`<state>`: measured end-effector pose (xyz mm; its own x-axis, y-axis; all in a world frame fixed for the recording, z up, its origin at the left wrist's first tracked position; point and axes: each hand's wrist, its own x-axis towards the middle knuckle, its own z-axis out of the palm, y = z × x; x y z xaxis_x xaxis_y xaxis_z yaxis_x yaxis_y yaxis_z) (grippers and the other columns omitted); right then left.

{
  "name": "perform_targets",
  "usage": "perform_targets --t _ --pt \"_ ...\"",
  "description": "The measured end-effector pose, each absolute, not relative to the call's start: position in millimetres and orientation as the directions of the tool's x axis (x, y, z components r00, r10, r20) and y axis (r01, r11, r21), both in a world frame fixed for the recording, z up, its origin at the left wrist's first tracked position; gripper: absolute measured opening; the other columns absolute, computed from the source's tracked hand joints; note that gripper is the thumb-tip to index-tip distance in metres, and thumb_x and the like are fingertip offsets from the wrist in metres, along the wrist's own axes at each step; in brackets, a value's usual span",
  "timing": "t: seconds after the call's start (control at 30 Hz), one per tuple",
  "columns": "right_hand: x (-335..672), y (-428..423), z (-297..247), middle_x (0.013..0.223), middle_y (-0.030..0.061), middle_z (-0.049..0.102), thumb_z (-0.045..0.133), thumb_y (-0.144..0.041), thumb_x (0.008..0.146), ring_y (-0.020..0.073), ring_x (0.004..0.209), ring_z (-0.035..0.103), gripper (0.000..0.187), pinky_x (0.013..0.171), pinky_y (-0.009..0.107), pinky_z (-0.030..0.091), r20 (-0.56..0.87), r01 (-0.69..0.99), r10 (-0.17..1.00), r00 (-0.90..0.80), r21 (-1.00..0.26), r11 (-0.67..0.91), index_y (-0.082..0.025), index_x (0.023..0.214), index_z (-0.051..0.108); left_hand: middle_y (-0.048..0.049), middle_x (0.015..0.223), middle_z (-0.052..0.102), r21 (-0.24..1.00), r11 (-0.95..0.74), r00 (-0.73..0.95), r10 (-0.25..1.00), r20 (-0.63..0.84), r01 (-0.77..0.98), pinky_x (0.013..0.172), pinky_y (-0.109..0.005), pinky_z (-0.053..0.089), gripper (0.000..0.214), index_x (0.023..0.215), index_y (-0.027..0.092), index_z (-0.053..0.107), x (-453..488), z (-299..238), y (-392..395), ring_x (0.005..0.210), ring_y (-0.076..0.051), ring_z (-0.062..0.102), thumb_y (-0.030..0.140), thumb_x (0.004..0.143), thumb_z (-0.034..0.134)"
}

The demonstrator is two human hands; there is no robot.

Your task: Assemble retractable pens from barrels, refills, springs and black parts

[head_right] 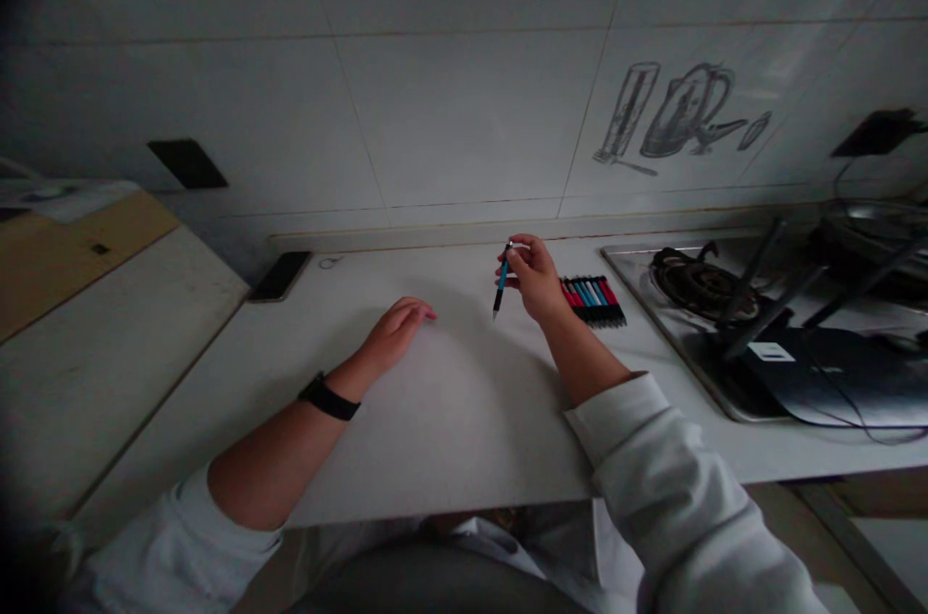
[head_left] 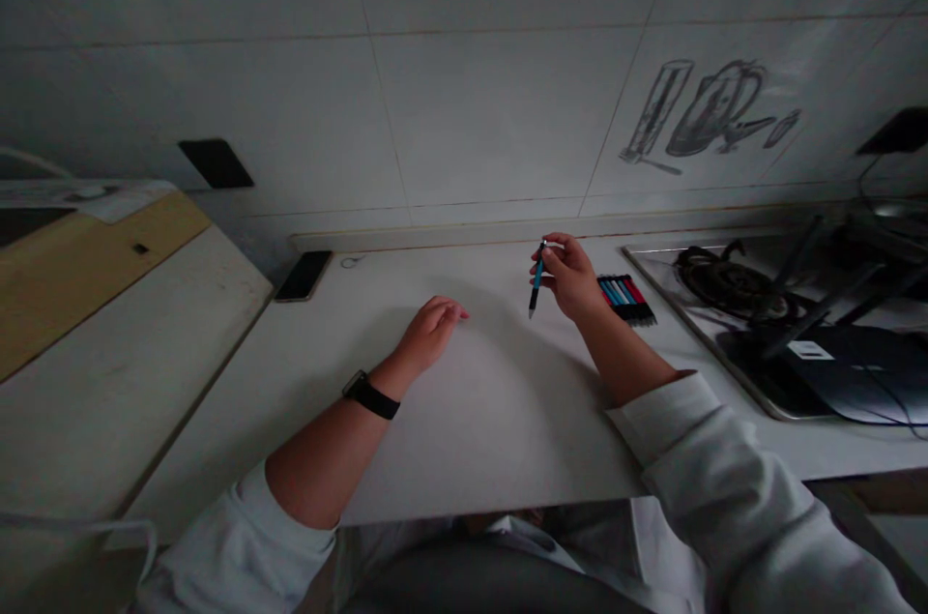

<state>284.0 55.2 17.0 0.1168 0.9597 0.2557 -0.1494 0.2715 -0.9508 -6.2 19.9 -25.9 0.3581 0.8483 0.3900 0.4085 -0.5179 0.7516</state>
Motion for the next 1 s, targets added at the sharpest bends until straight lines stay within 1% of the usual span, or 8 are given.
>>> perform_targets --t 0.1,0.23,0.47,0.63,0.8,1.0 --pt "283 55 17 0.091 -0.0037 0.065 0.079 -0.053 0.078 0.0136 0.073 0.066 0.048 0.062 0.03 0.059 0.247 -0.16 0.963 0.106 -0.952 0.262 -0.029 0.109 0.052 -0.0077 0.106 0.068 0.746 -0.524 0.373 0.844 0.386 0.411 0.103 -0.043 0.053 0.051 0.098 0.02 0.074 -6 -24 19 0.106 -0.021 0.066 0.055 0.109 0.037" --pt "283 55 15 0.092 -0.003 0.065 0.078 -0.054 0.079 0.0139 0.073 0.066 0.047 0.063 0.031 0.059 0.257 -0.134 0.961 0.105 -0.953 0.27 -0.03 0.111 0.052 -0.0074 0.103 0.069 0.724 -0.548 0.391 0.828 0.402 0.419 0.102 -0.043 0.053 0.05 0.097 0.02 0.074 -6 -23 18 0.104 -0.021 0.066 0.052 0.109 0.037" --pt "286 57 15 0.092 -0.003 0.064 0.077 -0.054 0.08 0.014 0.073 0.065 0.045 0.063 0.031 0.059 0.27 -0.12 0.957 0.105 -0.952 0.282 -0.03 0.11 0.052 -0.0071 0.101 0.07 0.709 -0.559 0.408 0.821 0.4 0.429 0.101 -0.043 0.053 0.05 0.095 0.021 0.073 -5 -23 18 0.103 -0.021 0.066 0.053 0.109 0.037" --pt "290 56 17 0.094 -0.0018 0.065 0.074 -0.054 0.084 0.0146 0.074 0.066 0.042 0.064 0.032 0.06 0.293 -0.077 0.949 0.119 -0.95 0.303 -0.03 0.11 0.052 -0.0076 0.101 0.07 0.704 -0.561 0.415 0.819 0.396 0.436 0.101 -0.043 0.053 0.05 0.095 0.021 0.073 -5 -24 18 0.103 -0.022 0.066 0.053 0.109 0.037" --pt "308 57 29 0.092 -0.0024 0.065 0.074 -0.051 0.083 0.0146 0.073 0.066 0.04 0.064 0.031 0.06 0.328 -0.072 0.923 0.199 -0.935 0.348 -0.031 0.109 0.053 -0.0079 0.102 0.07 0.698 -0.569 0.426 0.813 0.398 0.435 0.101 -0.043 0.053 0.048 0.097 0.021 0.073 -5 -26 18 0.103 -0.022 0.066 0.053 0.109 0.039" --pt "355 58 45 0.091 -0.0006 0.066 0.074 -0.049 0.083 0.0155 0.072 0.066 0.035 0.061 0.03 0.058 0.416 -0.009 0.833 0.365 -0.893 0.45 -0.031 0.107 0.055 -0.0076 0.102 0.07 0.681 -0.58 0.437 0.806 0.4 0.447 0.099 -0.042 0.052 0.047 0.097 0.021 0.073 -6 -24 17 0.103 -0.022 0.066 0.05 0.109 0.038"
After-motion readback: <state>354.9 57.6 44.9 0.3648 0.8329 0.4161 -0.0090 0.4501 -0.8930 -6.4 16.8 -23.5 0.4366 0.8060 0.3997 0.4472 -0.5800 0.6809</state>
